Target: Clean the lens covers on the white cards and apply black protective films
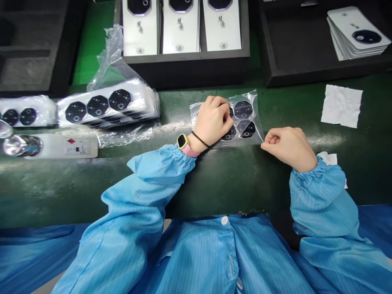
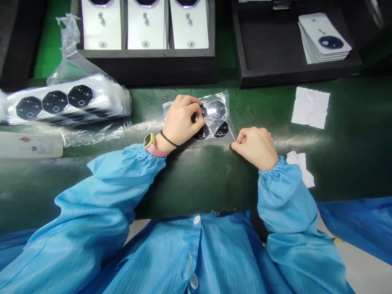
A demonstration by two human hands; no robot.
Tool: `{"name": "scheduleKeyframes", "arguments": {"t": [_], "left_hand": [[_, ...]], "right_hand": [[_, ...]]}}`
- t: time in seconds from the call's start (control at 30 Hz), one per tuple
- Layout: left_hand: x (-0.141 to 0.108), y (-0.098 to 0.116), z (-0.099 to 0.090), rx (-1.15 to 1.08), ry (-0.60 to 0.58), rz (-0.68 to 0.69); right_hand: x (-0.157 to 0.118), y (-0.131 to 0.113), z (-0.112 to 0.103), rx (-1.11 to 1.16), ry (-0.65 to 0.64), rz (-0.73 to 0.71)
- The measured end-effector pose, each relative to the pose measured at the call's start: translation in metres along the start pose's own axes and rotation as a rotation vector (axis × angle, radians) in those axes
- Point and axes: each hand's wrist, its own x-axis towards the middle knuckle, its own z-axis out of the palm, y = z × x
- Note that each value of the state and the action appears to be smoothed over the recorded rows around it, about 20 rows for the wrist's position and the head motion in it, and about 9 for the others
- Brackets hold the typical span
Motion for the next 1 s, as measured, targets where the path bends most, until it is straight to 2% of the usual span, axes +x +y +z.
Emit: {"name": "scheduleKeyframes", "arguments": {"t": [0.17,0.27,0.4,0.47,0.53,0.67,0.8,1.0], "left_hand": [[0.002,-0.010,-0.003,0.003,0.035,-0.043],[0.001,-0.006,-0.004,-0.028,0.044,-0.005],[-0.003,0.001,-0.004,-0.077,0.039,0.079],[-0.004,0.003,-0.003,-0.086,0.038,0.091],[-0.004,0.003,-0.003,-0.092,0.035,0.088],[-0.004,0.002,-0.004,-0.100,0.034,0.076],[-0.004,-0.001,-0.004,-0.088,0.050,0.064],[-0.003,-0.016,-0.006,-0.056,0.110,-0.022]], "right_hand": [[0.002,0.008,0.000,-0.025,-0.003,-0.002],[0.003,0.016,0.000,0.033,0.092,-0.064],[0.003,0.021,0.007,0.228,0.371,-0.317],[0.005,0.019,0.017,0.247,0.424,-0.476],[0.008,0.017,0.029,0.172,0.396,-0.563],[0.015,0.014,0.043,-0.024,0.282,-0.506],[0.012,0.008,0.039,-0.135,0.202,-0.391],[0.005,0.005,0.034,-0.166,0.197,-0.341]]}}
